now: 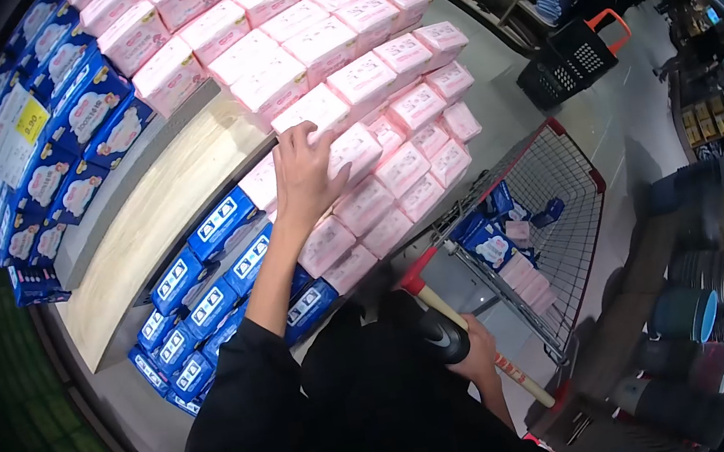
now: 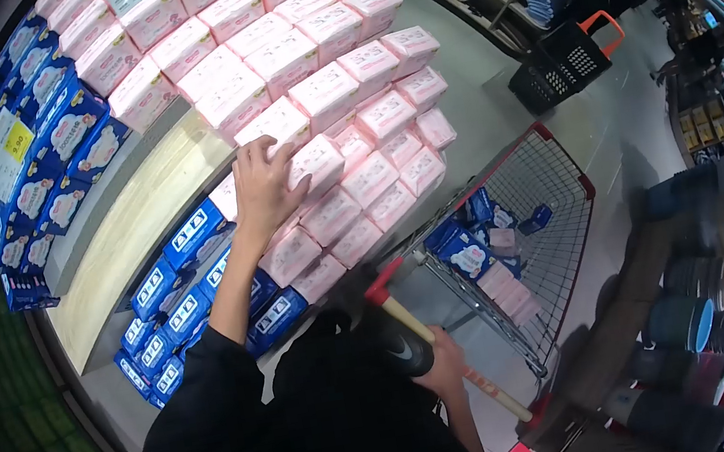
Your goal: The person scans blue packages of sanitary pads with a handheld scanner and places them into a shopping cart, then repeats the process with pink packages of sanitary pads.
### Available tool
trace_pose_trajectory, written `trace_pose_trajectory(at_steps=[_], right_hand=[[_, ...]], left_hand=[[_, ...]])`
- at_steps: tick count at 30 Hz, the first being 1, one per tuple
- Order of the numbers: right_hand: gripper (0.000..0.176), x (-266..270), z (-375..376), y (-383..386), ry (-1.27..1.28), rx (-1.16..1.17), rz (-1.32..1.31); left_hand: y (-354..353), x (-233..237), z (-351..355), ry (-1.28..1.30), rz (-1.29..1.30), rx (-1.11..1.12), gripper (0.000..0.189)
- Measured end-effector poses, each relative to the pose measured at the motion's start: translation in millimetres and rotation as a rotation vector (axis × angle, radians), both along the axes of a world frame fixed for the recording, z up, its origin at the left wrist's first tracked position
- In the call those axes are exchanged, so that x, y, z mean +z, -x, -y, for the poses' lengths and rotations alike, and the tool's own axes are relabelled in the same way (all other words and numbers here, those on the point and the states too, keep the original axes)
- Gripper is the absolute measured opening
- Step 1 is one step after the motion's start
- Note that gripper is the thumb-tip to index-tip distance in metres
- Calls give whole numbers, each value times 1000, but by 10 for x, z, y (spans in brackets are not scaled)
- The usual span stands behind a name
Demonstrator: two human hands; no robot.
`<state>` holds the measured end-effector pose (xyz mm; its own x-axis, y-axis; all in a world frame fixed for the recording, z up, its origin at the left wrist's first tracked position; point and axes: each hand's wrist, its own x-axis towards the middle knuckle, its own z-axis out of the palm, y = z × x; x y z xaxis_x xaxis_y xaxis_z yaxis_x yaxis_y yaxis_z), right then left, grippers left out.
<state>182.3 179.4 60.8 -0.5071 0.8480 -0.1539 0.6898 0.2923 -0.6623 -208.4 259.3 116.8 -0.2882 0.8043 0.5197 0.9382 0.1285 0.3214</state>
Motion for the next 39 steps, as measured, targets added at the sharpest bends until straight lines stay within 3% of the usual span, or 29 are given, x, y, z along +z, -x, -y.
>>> trace_pose_trajectory(at_steps=[5,12,21,27,29,32,36,37,39], right_hand=[[49,-88,66,-28,-53,-5,55],[56,-162,118,-39,-100,-39,85],[50,-173,143,11,-133,-61,104],[45,-100,148,31,-150,-45,119],[46,-88,147,37,-98,-60,117],[45,78,134,172,-261,35,-10],[37,467,243,632,-141,-55,-195],[35,510,255,683,-99,16,-209],[32,550,246,794,-24,163,-249]], left_hand=[[72,-167,250,-57,-94,-21,45],[11,-324,460,-31,50,2,57],[-248,-542,217,35,339,285,71],[-124,-700,381,-300,316,-173,61],[-155,-474,643,-360,463,-177,61],[-170,-47,1086,-504,783,-156,64],[-111,-21,1685,-643,1765,24,46],[-112,1,1783,-706,1990,82,43],[-134,75,1943,-664,2215,29,47]])
